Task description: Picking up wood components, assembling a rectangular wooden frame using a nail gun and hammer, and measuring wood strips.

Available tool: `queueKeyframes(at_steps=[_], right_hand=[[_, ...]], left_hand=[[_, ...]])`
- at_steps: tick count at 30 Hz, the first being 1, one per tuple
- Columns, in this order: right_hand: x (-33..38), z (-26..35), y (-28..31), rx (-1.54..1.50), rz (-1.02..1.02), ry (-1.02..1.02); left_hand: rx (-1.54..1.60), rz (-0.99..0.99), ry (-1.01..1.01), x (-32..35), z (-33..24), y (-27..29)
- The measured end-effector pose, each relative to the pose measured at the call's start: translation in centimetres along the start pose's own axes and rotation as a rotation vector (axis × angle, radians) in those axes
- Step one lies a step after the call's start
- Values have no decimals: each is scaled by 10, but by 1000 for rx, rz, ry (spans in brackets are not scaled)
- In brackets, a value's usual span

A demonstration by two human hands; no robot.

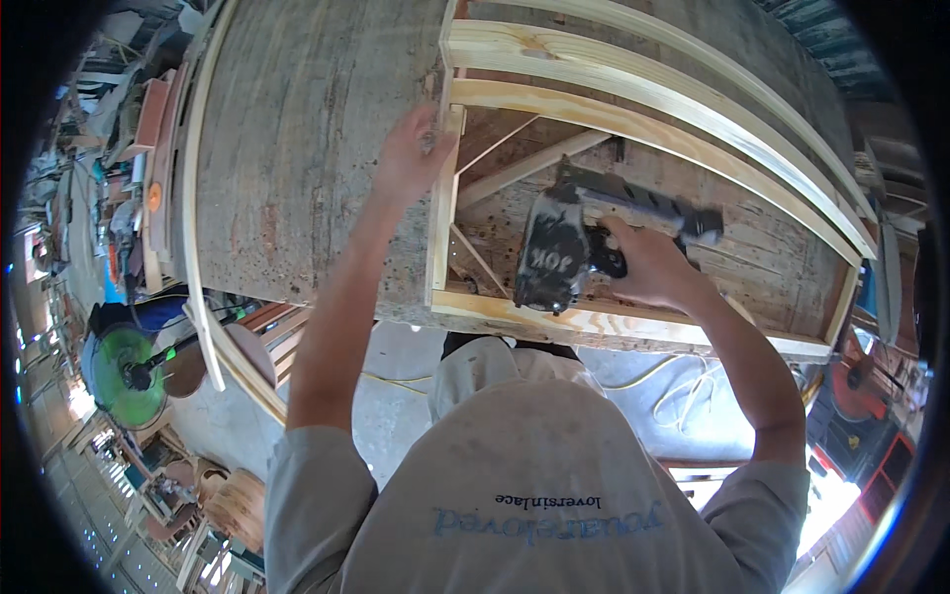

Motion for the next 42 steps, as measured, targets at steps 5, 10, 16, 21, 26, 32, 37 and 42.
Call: queueKeyframes(at_steps=[5,10,16,21,26,32,37,42], right_hand=[[18,-10,-20,-1162,-45,-16],[-14,29,-83,-2172,-29,-209],[-48,59,-121,-2293,-31,-206],[-50,72,-128,-2331,-81,-214],[-46,80,-112,-2312,-164,-69],[-66,78,-118,-2227,-148,-341],[-55,82,-119,-2348,-173,-106],[-54,83,-127,-2352,-118,-205]], left_hand=[[505,220,215,114,-18,-41],[956,309,622,164,-30,-89],[811,257,561,159,-3,-66],[767,312,570,157,-3,-53],[674,285,407,159,14,-47],[810,338,575,139,21,-47],[607,330,415,151,22,-41],[612,315,468,165,28,-46]])
Point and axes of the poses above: each hand's wrist, its own x-axis away from the middle knuckle, its own y-axis out of the back of the hand, z = x × y, the point moved 2 cm from there along -x, towards the middle knuckle, and after that the axes turned 13 degrees about x, right-handed, at the moved point
